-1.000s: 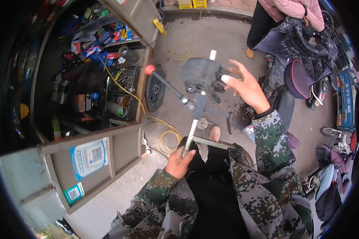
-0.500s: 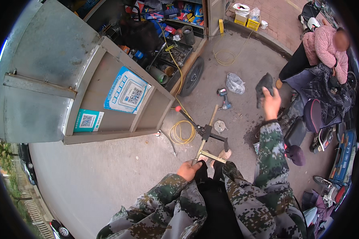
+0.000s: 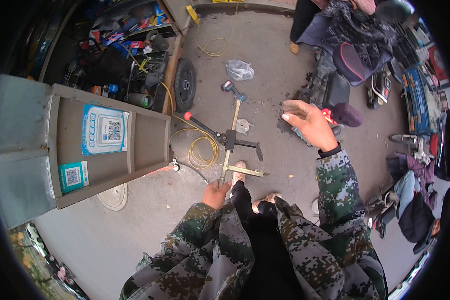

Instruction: The person retrieves a tire-changing tool from a cabinet, then uses it to remove the tire from a scooter wheel. They manipulate the tire and rim, then reseat the tire onto the rim by hand.

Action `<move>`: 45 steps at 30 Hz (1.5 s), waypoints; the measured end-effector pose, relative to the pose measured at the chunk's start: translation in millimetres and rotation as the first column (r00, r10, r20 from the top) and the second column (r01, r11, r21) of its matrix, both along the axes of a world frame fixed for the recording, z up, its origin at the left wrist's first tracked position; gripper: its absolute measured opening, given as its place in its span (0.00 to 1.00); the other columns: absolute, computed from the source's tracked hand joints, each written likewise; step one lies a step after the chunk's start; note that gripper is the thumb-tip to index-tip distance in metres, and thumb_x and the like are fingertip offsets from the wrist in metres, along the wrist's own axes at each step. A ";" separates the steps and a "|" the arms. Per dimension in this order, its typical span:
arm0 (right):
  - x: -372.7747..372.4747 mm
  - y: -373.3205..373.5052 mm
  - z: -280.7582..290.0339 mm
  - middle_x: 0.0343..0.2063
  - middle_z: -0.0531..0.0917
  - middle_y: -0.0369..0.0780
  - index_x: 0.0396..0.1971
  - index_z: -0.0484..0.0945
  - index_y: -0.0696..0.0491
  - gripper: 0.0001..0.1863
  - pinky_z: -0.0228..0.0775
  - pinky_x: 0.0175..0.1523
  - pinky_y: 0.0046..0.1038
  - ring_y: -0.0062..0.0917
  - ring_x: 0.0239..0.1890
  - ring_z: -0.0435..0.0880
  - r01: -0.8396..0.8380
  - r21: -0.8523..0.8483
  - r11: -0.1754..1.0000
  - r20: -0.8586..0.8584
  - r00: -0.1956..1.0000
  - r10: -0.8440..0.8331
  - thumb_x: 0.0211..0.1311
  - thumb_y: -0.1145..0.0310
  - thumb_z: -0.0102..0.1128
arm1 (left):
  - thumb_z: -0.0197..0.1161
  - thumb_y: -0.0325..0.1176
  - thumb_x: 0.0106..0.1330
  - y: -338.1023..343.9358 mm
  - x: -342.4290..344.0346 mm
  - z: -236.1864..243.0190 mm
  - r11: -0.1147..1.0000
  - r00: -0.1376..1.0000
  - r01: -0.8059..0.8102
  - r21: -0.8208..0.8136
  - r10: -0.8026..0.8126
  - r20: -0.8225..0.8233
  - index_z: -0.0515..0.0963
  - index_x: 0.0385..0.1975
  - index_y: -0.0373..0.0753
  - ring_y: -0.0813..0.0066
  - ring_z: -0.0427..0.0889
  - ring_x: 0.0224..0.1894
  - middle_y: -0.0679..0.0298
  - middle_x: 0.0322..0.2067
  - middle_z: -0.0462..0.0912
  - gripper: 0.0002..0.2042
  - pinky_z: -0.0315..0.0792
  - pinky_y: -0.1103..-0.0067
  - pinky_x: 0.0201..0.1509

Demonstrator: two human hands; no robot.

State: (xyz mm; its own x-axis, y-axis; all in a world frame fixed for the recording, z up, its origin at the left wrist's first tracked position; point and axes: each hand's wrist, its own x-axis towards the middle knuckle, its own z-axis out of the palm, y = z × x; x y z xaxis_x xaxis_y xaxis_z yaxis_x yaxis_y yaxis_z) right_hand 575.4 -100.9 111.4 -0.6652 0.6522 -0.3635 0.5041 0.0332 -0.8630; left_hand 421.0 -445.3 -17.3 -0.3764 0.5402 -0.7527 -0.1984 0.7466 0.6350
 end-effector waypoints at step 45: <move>670.0 170.1 30.3 0.41 0.89 0.50 0.44 0.81 0.60 0.24 0.85 0.49 0.32 0.36 0.40 0.92 0.636 -0.641 0.430 0.040 0.587 -0.809 0.79 0.49 0.56 | 0.72 0.32 0.60 536.8 450.8 17.7 0.049 0.170 0.983 0.179 -0.623 -0.763 0.77 0.31 0.41 0.45 0.84 0.34 0.53 0.28 0.82 0.09 0.77 0.56 0.38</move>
